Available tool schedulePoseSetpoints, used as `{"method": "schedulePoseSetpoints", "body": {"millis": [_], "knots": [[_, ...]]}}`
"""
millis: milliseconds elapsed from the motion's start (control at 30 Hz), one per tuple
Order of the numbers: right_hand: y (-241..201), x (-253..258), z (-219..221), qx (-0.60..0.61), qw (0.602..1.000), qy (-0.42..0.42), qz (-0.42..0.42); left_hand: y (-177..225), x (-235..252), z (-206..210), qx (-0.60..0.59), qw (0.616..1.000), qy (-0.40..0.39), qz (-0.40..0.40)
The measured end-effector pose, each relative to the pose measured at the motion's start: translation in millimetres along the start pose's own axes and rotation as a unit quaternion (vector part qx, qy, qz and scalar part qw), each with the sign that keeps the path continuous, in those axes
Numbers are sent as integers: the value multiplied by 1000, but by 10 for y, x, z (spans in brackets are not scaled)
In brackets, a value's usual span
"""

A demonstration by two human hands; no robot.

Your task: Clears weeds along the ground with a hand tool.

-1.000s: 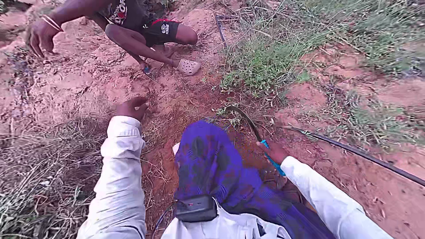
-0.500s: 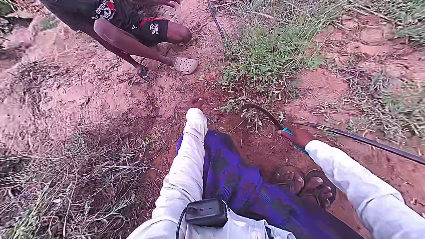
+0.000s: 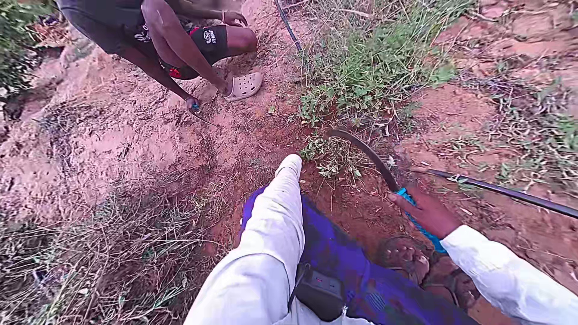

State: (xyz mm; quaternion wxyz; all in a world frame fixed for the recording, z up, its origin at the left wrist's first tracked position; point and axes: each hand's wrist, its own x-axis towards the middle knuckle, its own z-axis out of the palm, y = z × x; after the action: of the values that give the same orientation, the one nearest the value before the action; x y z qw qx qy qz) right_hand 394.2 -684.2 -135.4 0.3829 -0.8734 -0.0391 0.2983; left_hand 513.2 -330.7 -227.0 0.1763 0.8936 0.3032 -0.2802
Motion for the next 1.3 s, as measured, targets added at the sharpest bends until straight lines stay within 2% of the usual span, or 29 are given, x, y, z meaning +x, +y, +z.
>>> {"method": "schedulePoseSetpoints", "body": {"millis": [67, 133, 333, 467, 533, 600, 667, 767, 800, 867, 900, 933, 1000, 1033, 1100, 1167, 1300], "knots": [[94, 6, 31, -13, 1000, -12, -6, 114, 260, 254, -33, 999, -7, 24], [228, 19, 32, -14, 1000, -22, -2, 214, 374, 404, 21, 998, -23, 46], [588, 4, 101, 57, 998, 0, 13, 466, 30, 315, 132, 987, -70, 63], [647, -71, 256, 155, 985, -52, 47, 59, 464, 258, 154, 987, -35, -22], [570, 14, 423, 225, 969, -80, 68, -159, 589, 225, 155, 988, -21, -5], [378, 238, 651, 261, 958, -95, 77, -105, 429, 194, 136, 991, -11, 4], [143, 582, 882, 238, 961, -109, 83, -74, 203, 187, 135, 991, 13, 12], [-185, 1048, 1252, 213, 961, -134, 115, 123, -58, 33, 177, 984, -25, -15], [-250, 1110, 1361, 199, 961, -142, 129, 134, -80, 22, 151, 988, -26, -17], [-302, 1020, 1482, 149, 968, -149, 136, -34, 222, 190, 121, 993, 19, 1], [-258, 889, 1492, 115, 971, -159, 134, -138, 427, 331, 152, 987, 48, 3], [-203, 738, 1463, 86, 973, -169, 131, -120, 512, 355, 180, 983, 36, -17], [-51, 403, 1361, 73, 973, -182, 126, -45, 338, 280, 213, 976, 13, -30], [17, 226, 1267, 81, 971, -188, 120, 21, 67, 207, 210, 977, 9, -19], [104, -59, 1061, 88, 972, -196, 98, 374, -728, -82, 260, 964, -55, -32], [91, -146, 873, 84, 979, -169, 76, 621, -1183, -235, 289, 955, -40, -49], [-19, 37, 733, 93, 990, -81, 64, 633, -1202, -582, 203, 975, 14, -88]]}}
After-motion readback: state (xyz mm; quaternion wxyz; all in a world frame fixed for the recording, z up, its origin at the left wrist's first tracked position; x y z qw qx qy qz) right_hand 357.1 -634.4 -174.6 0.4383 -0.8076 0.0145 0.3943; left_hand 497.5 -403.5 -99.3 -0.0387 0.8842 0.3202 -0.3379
